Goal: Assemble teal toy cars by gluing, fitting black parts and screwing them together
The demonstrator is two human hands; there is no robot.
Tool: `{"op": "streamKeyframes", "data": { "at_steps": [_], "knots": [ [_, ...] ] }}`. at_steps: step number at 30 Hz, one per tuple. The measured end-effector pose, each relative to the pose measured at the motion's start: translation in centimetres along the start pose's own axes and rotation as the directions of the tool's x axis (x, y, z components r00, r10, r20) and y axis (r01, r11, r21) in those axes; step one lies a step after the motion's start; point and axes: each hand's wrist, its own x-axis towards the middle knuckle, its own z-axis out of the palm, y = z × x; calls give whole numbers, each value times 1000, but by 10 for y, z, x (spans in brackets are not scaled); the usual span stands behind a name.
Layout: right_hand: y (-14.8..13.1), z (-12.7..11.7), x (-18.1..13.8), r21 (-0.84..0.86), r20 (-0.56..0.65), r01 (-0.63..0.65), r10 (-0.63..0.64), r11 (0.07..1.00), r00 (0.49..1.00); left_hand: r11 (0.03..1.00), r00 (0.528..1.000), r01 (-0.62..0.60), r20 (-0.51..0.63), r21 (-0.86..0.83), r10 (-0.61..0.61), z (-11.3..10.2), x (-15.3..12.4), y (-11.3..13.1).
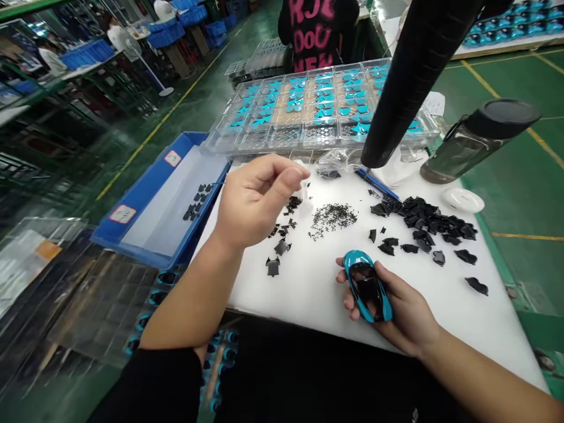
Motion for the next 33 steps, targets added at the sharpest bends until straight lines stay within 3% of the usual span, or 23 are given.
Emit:
{"op": "streamKeyframes", "data": {
  "at_steps": [4,7,9,12,15,22,26,29,31,33],
  "knots": [
    [0,0,0,4,1,8,-8,1000,1000,978,996,-37,-72,206,53,-34,-18,4],
    [0,0,0,7,-2,3,-3,1000,1000,909,990,133,-19,394,-136,-54,-46,-4],
    [0,0,0,8,1,3,-3,1000,1000,832,954,229,53,506,-295,-59,-65,-13],
    [0,0,0,2,3,0,0,1000,1000,710,869,305,120,635,-481,-56,-88,-29],
    [0,0,1,0,-7,-1,1,1000,1000,609,798,343,119,715,-590,-45,-98,-46],
    [1,2,-1,9,-13,11,-10,1000,1000,586,769,354,131,729,-626,-30,-85,-74],
    [1,4,0,13,2,17,-17,1000,1000,629,778,324,179,707,-602,-36,-82,-68],
    [1,4,1,20,10,17,-17,1000,1000,679,818,303,183,668,-545,-39,-92,-59],
    [1,3,2,22,13,11,-12,1000,1000,776,886,239,196,583,-420,-38,-103,-53],
    [1,3,2,14,13,-1,1,1000,1000,898,949,85,239,431,-205,-32,-114,-49]
  ]
}}
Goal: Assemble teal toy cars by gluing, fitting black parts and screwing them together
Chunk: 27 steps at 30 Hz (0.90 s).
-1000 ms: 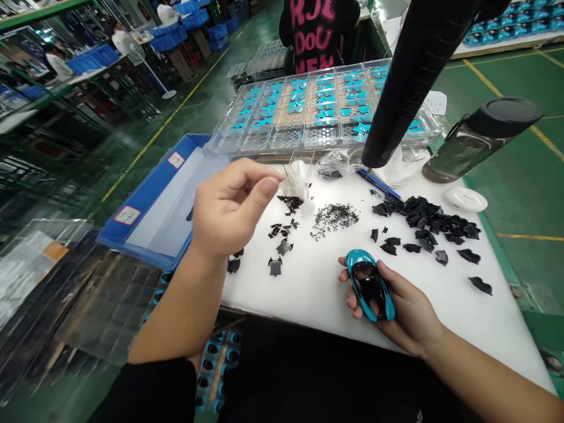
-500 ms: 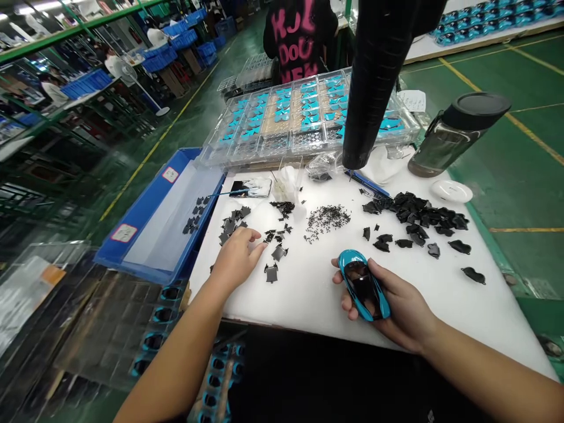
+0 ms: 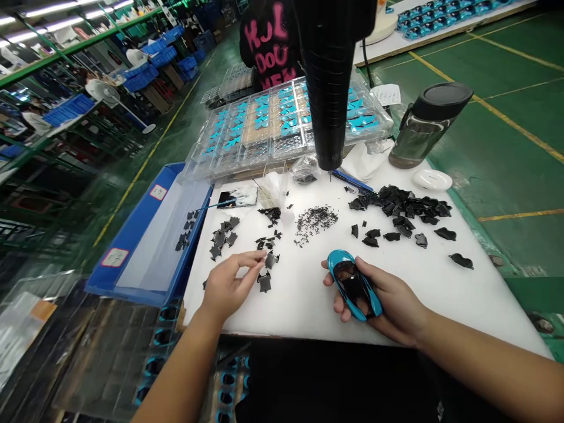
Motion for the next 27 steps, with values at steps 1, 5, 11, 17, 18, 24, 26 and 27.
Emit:
{"op": "streamKeyframes", "data": {
  "at_steps": [1,5,11,17,18,24,26,27],
  "knots": [
    [0,0,0,-2,-2,-5,5,1000,1000,993,994,-108,-25,-56,107,4,-3,3],
    [1,2,-1,37,8,2,-3,999,1000,937,948,-317,-52,-144,312,23,-1,20],
    [2,-2,1,70,49,17,-20,997,999,862,878,-478,-109,-169,465,38,29,50],
    [5,-6,4,106,84,28,-37,994,996,841,843,-529,-180,-113,507,52,37,51],
    [5,-7,4,109,89,28,-37,994,995,848,850,-519,-170,-104,499,54,35,50],
    [6,-7,5,108,75,27,-35,994,997,859,861,-505,-106,-82,497,61,24,48],
    [7,-7,5,73,67,16,-21,997,998,863,867,-497,-96,-89,490,63,23,51],
    [8,-6,5,54,63,12,-15,998,998,869,874,-485,-93,-94,478,64,24,52]
  ]
}}
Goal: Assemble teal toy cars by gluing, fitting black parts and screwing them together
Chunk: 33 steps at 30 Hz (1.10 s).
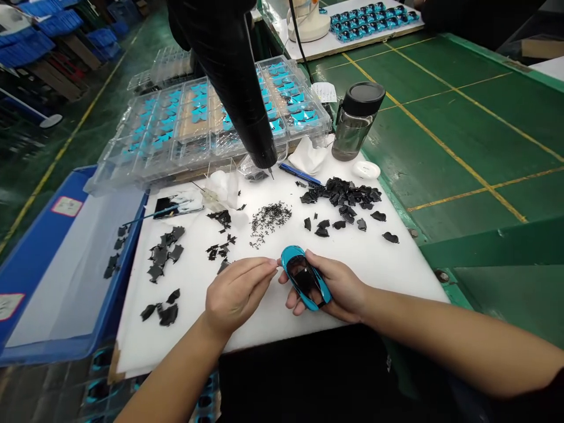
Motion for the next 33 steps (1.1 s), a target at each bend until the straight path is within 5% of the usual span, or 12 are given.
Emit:
{"op": "streamKeyframes", "data": {
  "at_steps": [6,9,12,18,26,33],
  "knots": [
    [2,1,2,-12,-32,9,-10,1000,999,975,975,192,-89,-116,-203,7,4,2],
    [2,1,3,-9,-31,4,-4,1000,1000,918,920,381,-60,-108,-388,7,3,1],
    [1,1,3,-16,-21,-8,8,1000,1000,890,896,436,-34,-132,-444,7,0,-2],
    [4,0,3,-34,-8,17,-18,999,1000,924,935,332,-63,-190,-349,8,-5,-5],
    [3,2,2,-49,-28,-5,4,999,1000,990,992,129,-8,-60,-130,6,3,1],
    [-1,7,2,-69,-29,-53,51,996,998,995,994,-96,45,-32,97,8,11,0]
  ]
}}
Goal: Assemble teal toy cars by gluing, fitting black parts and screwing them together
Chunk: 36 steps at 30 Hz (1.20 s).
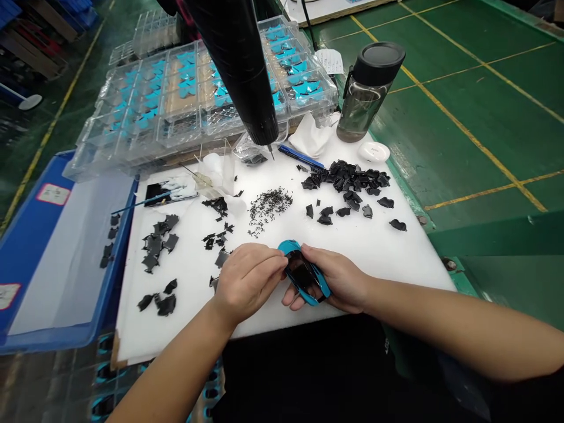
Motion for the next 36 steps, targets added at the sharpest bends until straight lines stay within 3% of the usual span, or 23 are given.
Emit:
{"op": "streamKeyframes", "data": {
  "at_steps": [14,19,24,27,29,32,36],
  "knots": [
    [1,-1,1,-13,11,-10,10,1000,1000,996,992,-84,103,43,79,2,2,0],
    [1,-2,1,12,28,-12,12,1000,1000,999,985,-32,168,-12,33,-1,3,2],
    [-3,-6,0,38,73,-63,60,997,996,962,980,179,119,-209,-156,-8,-3,-4],
    [-6,-10,-2,71,164,-147,134,987,977,818,892,426,328,-386,-310,-11,-6,-8],
    [-7,-13,-2,83,231,-217,193,973,954,687,815,552,477,-472,-328,-13,-7,-10],
    [-8,-16,-2,100,301,-291,250,952,920,558,774,621,545,-551,-323,-14,-8,-10],
    [-8,-17,-3,104,355,-322,267,941,896,556,787,609,519,-566,-333,-14,-10,-13]
  ]
}}
